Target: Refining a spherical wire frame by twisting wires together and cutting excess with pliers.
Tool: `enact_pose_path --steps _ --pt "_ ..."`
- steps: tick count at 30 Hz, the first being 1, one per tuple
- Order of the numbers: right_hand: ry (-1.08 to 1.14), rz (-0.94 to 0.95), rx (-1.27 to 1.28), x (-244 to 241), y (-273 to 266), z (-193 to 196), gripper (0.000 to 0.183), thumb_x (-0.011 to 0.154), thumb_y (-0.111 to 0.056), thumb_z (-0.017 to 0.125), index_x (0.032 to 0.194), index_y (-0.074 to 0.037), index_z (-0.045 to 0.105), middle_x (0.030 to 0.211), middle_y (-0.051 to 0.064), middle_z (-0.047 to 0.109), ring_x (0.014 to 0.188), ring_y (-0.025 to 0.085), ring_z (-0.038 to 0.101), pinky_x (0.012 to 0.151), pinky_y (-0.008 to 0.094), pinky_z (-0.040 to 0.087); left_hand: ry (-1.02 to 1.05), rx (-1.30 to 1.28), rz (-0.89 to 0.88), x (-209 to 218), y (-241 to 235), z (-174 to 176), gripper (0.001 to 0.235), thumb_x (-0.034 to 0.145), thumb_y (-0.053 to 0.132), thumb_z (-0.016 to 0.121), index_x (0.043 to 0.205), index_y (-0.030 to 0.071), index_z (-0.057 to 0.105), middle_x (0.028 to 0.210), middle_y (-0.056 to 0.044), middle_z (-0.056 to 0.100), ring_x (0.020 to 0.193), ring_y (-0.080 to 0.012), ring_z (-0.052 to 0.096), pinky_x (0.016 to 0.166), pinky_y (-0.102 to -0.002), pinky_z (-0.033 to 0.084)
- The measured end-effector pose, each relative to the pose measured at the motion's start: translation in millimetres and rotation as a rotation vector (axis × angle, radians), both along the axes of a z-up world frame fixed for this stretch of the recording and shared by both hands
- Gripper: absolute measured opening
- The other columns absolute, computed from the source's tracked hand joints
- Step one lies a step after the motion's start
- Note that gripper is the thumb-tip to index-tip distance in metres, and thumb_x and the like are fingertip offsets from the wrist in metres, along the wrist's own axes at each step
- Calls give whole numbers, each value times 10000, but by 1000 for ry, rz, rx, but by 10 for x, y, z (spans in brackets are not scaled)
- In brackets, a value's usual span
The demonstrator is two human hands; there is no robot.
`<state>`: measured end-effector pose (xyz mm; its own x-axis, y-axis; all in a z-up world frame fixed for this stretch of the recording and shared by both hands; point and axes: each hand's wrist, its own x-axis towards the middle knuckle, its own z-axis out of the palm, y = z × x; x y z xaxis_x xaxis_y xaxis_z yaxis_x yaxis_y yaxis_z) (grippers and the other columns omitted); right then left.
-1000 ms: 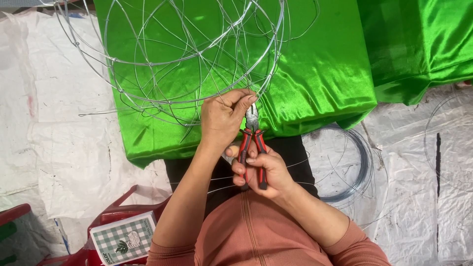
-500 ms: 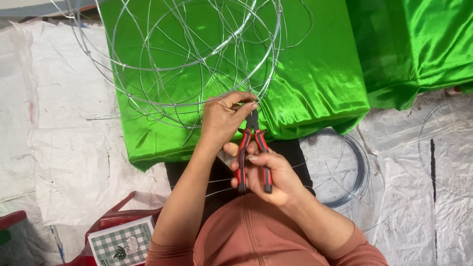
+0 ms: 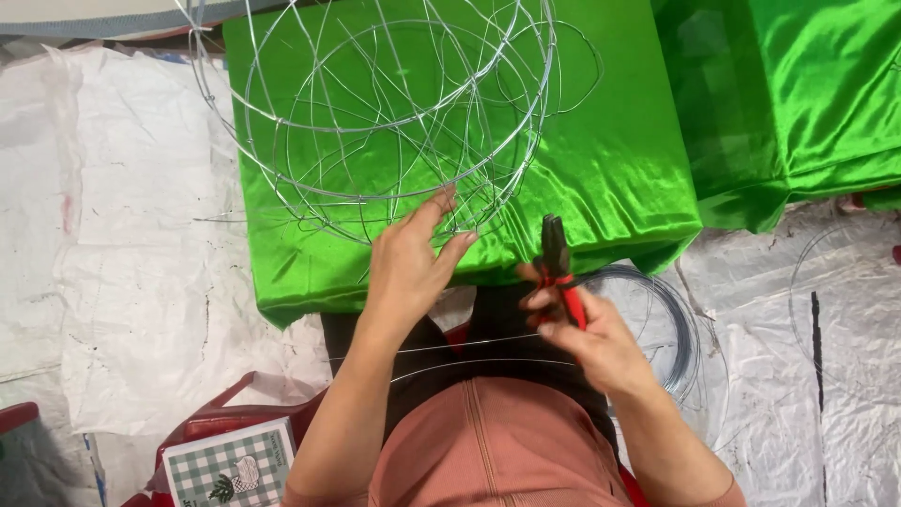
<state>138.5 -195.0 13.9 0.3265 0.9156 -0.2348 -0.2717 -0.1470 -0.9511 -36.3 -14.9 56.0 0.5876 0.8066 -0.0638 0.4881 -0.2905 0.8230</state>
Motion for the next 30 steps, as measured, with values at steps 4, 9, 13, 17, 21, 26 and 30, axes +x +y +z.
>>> enact_pose_path --steps 4,9,13,17,21,26,30 --pt "-1031 47 -202 602 201 -530 303 844 -88 736 1142 -44 702 1473 280 515 1217 573 549 934 676 485 -233 180 22 -355 -166 7 365 896 147 777 1249 71 717 1063 -152 788 948 -338 769 800 -450 618" --pt "-1510 18 -566 1173 585 -951 350 860 -222 809 1135 -23 725 1522 114 468 1153 467 516 827 674 535 -395 434 248 -701 -108 -120 203 944 97 726 1142 62 751 1051 -112 777 962 -276 743 820 -378 607" --pt "-1621 9 -659 1352 828 -895 260 937 -313 801 1033 -73 777 1497 143 519 1137 389 557 860 583 547 -377 570 409 -861 99 90 198 1023 88 660 1198 -3 676 1261 -202 662 1208 -351 590 988 -446 523" --pt "-1600 81 -684 1606 876 -1144 353 910 -351 811 1110 -63 770 1514 110 498 1157 403 526 867 605 516 -306 607 379 -952 425 235 292 1044 124 655 1282 -41 623 1352 -252 573 1259 -405 537 1012 -494 494" --pt "-1602 69 -625 1673 867 -1241 358 894 -352 832 1140 -99 775 1471 122 540 1162 389 552 836 557 558 -156 909 198 -835 791 144 367 1094 286 559 1291 -8 654 1373 -204 566 1283 -395 504 1085 -526 387" --pt "-1490 -3 -232 1264 869 -712 427 918 -221 789 1317 -100 697 1451 220 563 1077 436 484 876 495 433 81 1134 83 -613 868 254 557 1090 482 530 1200 -8 768 1399 -171 592 1282 -372 501 1051 -500 402" --pt "-1339 -100 177 717 954 -112 271 988 -197 736 1231 -83 696 1377 156 613 1204 346 540 918 461 472 93 1014 109 -517 956 250 751 1024 705 376 1233 100 768 1441 -224 458 1355 -411 458 1095 -647 290"
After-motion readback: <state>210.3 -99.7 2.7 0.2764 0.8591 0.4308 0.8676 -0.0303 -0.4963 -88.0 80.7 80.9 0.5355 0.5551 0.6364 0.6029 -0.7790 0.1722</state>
